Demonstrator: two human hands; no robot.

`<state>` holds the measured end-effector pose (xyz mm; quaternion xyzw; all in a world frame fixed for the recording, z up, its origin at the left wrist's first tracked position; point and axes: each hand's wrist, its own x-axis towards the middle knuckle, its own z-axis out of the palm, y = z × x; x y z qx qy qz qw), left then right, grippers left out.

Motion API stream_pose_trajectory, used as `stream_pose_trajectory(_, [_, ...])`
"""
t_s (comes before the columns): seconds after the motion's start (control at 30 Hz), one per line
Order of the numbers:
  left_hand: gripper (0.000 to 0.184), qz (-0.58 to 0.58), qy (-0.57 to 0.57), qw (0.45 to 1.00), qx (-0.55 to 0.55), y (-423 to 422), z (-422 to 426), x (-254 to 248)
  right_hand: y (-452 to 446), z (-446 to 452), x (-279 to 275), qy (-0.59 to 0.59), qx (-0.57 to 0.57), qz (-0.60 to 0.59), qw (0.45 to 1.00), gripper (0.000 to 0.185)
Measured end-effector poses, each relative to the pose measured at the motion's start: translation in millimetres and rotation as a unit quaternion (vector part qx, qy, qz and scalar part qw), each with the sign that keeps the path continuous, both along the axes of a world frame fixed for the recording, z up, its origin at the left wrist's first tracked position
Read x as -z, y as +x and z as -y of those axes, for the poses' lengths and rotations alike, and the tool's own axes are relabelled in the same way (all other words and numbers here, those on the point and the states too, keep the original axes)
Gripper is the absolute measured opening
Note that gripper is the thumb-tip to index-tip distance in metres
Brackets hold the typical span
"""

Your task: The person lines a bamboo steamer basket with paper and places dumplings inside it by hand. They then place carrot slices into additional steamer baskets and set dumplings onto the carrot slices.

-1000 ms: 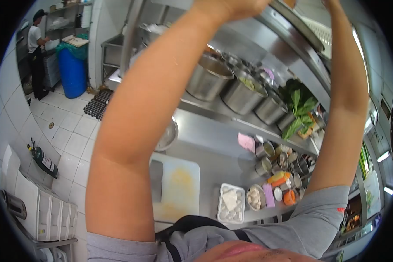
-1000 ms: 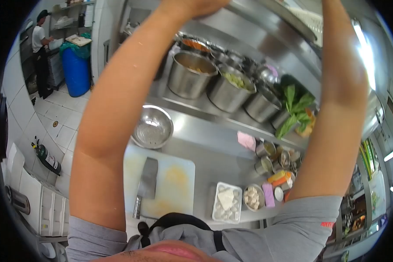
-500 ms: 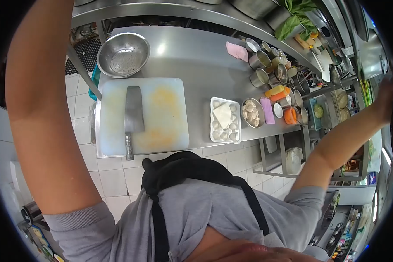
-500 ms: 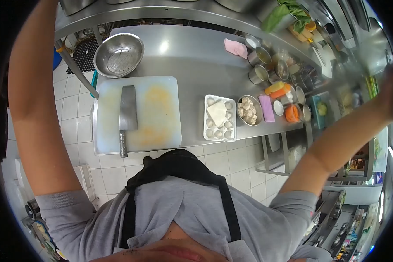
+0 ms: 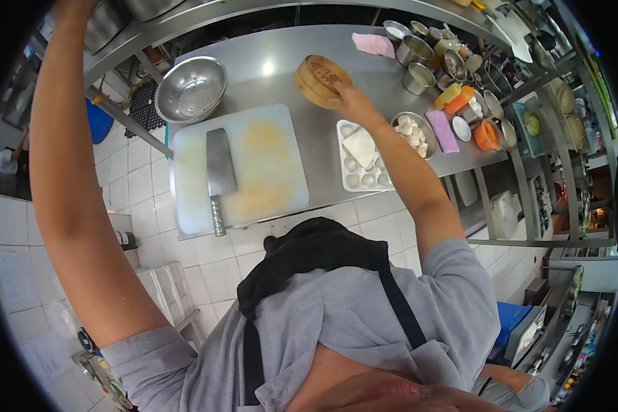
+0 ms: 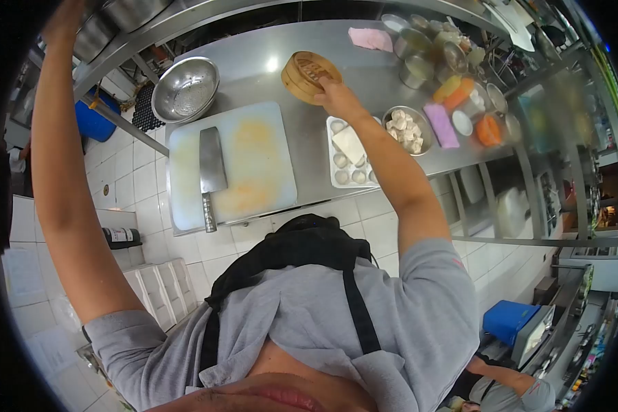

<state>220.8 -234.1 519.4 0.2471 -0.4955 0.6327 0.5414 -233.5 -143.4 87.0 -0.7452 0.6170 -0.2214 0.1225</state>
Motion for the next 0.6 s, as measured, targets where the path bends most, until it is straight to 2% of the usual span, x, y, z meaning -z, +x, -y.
stream_pose_trajectory(0.03, [0.039,0.007,0.002,1.000,-0.002,-8,-12,10,-5,8,26,0.002,-0.002,0.007,1.000,0.039])
stream_pose_trajectory(0.1, [0.058,0.002,0.087,0.995,-0.055,-19,-55,48,-9,23,64,0.139,-0.030,-0.066,0.988,0.041])
stream_pose_trajectory(0.13, [0.046,-0.007,0.089,0.995,-0.051,-6,-58,68,0,19,76,0.140,-0.031,-0.059,0.988,0.041])
stream_pose_trajectory(0.17, [0.043,-0.019,0.091,0.995,-0.039,2,-61,91,5,10,85,0.030,-0.031,-0.073,0.996,0.043])
stream_pose_trajectory(0.2, [0.049,-0.010,0.193,0.981,0.021,-11,-101,117,0,-2,88,-0.081,-0.019,-0.091,0.992,0.044])
stream_pose_trajectory(0.23, [0.051,-0.012,0.272,0.962,0.017,-16,-134,146,-4,-20,77,-0.081,0.006,-0.093,0.992,0.044])
stream_pose_trajectory(0.3, [0.056,-0.007,0.376,0.924,0.075,-13,-178,217,-12,-52,32,-0.076,0.000,0.114,0.991,0.044])
stream_pose_trajectory(0.33, [0.059,-0.001,0.442,0.895,0.063,-4,-200,256,-35,-58,30,-0.080,0.024,0.116,0.990,0.044])
stream_pose_trajectory(0.4, [0.057,-0.066,0.557,0.827,-0.020,18,-242,334,-89,-79,31,-0.223,0.083,0.138,0.961,0.043])
stream_pose_trajectory(0.43, [0.054,-0.149,0.597,0.785,0.076,25,-259,369,-112,-98,16,-0.177,0.162,0.177,0.955,0.042])
stream_pose_trajectory(0.47, [0.053,-0.245,0.628,0.733,0.094,27,-277,397,-138,-118,1,-0.130,0.236,0.214,0.939,0.041])
stream_pose_trajectory(0.5, [0.053,-0.342,0.651,0.669,0.108,23,-293,420,-172,-128,12,-0.154,0.280,0.186,0.929,0.041])
stream_pose_trajectory(0.53, [0.053,-0.340,0.652,0.668,0.111,20,-301,441,-205,-136,28,-0.177,0.320,0.156,0.918,0.040])
stream_pose_trajectory(0.6, [0.051,-0.436,0.658,0.584,0.191,10,-312,464,-244,-160,44,-0.206,0.345,0.130,0.907,0.037])
